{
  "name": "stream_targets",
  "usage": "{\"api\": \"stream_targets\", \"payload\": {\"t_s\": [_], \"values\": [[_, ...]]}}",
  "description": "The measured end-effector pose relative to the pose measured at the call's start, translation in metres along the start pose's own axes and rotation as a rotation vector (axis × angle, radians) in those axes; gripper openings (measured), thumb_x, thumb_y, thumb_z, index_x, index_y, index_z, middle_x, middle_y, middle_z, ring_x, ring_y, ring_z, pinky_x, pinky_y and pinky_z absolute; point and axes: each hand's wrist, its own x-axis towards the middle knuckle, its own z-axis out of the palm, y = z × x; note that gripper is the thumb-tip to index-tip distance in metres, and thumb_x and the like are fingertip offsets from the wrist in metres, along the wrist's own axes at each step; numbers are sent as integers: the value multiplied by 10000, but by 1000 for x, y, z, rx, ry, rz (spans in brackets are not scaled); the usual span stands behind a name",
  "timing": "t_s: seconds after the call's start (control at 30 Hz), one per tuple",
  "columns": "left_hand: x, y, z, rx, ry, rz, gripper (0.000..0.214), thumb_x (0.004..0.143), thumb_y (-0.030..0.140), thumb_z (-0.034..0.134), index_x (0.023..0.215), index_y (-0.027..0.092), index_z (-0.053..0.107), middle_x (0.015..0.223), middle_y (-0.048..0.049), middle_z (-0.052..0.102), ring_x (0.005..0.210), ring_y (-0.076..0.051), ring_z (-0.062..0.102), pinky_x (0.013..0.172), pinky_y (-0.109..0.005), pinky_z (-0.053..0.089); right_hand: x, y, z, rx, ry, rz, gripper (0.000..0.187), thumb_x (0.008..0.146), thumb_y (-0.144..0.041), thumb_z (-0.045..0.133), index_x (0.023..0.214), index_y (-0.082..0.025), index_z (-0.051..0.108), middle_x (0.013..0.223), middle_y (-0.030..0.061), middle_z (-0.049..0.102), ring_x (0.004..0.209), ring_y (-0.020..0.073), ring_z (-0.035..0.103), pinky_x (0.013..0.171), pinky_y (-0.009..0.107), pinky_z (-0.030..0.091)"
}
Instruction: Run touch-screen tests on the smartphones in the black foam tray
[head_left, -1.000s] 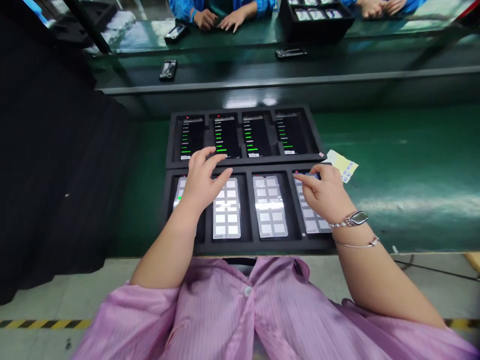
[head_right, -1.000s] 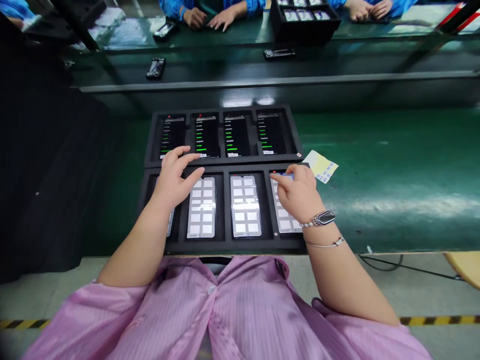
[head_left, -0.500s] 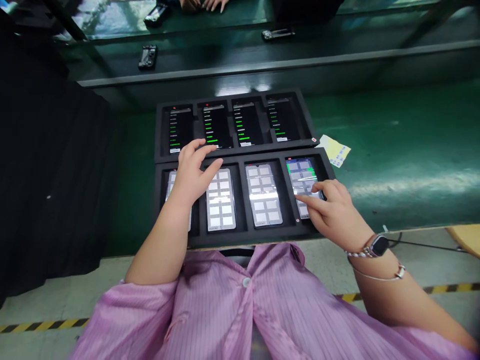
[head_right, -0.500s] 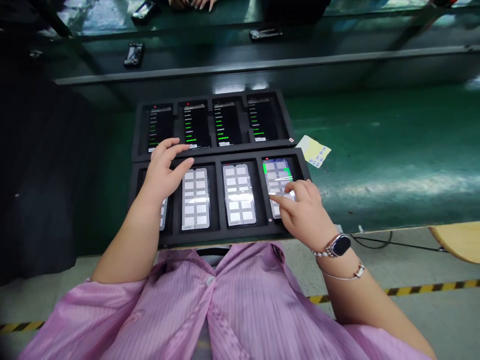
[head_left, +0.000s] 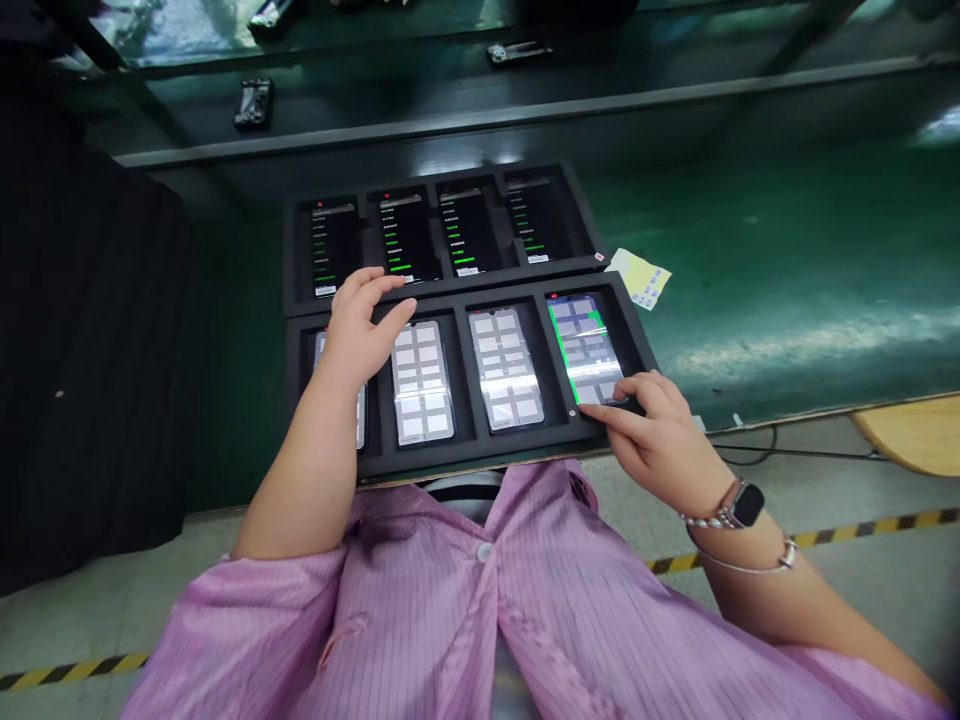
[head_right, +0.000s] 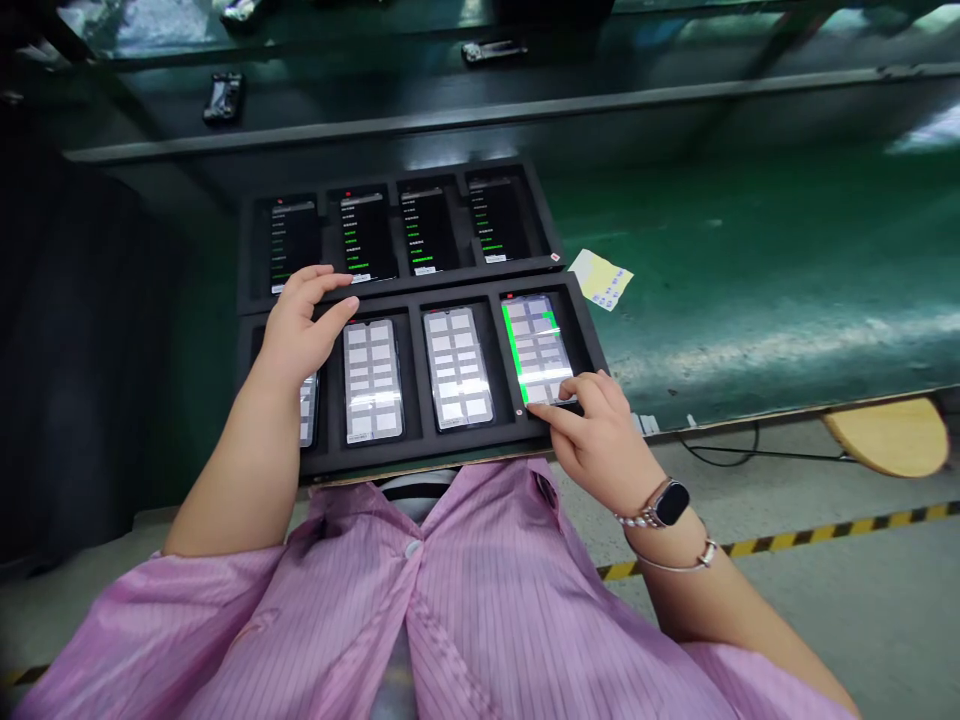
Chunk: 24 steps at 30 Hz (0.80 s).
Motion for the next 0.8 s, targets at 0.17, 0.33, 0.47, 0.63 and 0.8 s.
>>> {"api": "stream_targets", "payload": {"t_s": [0.17, 0.33, 0.47, 0.63, 0.8], "values": [[1, -2, 1, 0, -4, -8, 396, 934, 454, 673, 1280, 281, 763, 1528, -99, 589, 1447, -317, 554, 1287, -530, 417, -13, 13, -8, -83, 22, 37, 352, 1035, -113, 507, 1134, -212, 830, 1098, 133, 555, 1052, 342, 570, 956, 577, 545], [2, -4, 2, -19, 1, 7, 414, 941, 450, 665, 1308, 276, 742, 1494, -95, 621, 1454, -304, 555, 1311, -504, 392, -24, 25, -14, -128, 30, 80, 359, 1051, -130, 502, 1152, -192, 841, 1094, 142, 566, 1032, 340, 593, 926, 539, 542], [4, -6, 0, -39, 39, 58, 406, 951, 447, 661, 1309, 266, 720, 1446, -85, 652, 1447, -288, 562, 1301, -456, 417, -27, 28, -15, -150, 50, 94, 358, 1070, -132, 488, 1132, -166, 839, 1087, 145, 563, 1023, 341, 589, 909, 524, 529], [5, -5, -3, -14, 79, 32, 358, 958, 396, 659, 1287, 270, 723, 1440, -73, 649, 1449, -275, 561, 1296, -440, 424, -28, 30, -14, -136, 62, 92, 340, 1064, -127, 504, 1135, -142, 836, 1072, 148, 568, 998, 337, 594, 896, 513, 521], [5, -4, -2, -27, 74, 24, 346, 931, 399, 692, 1249, 274, 748, 1431, -77, 661, 1443, -277, 569, 1297, -454, 416, -19, 36, -11, -151, 56, 106, 336, 1057, -132, 515, 1139, -154, 841, 1077, 156, 580, 1030, 352, 610, 923, 527, 513]]}}
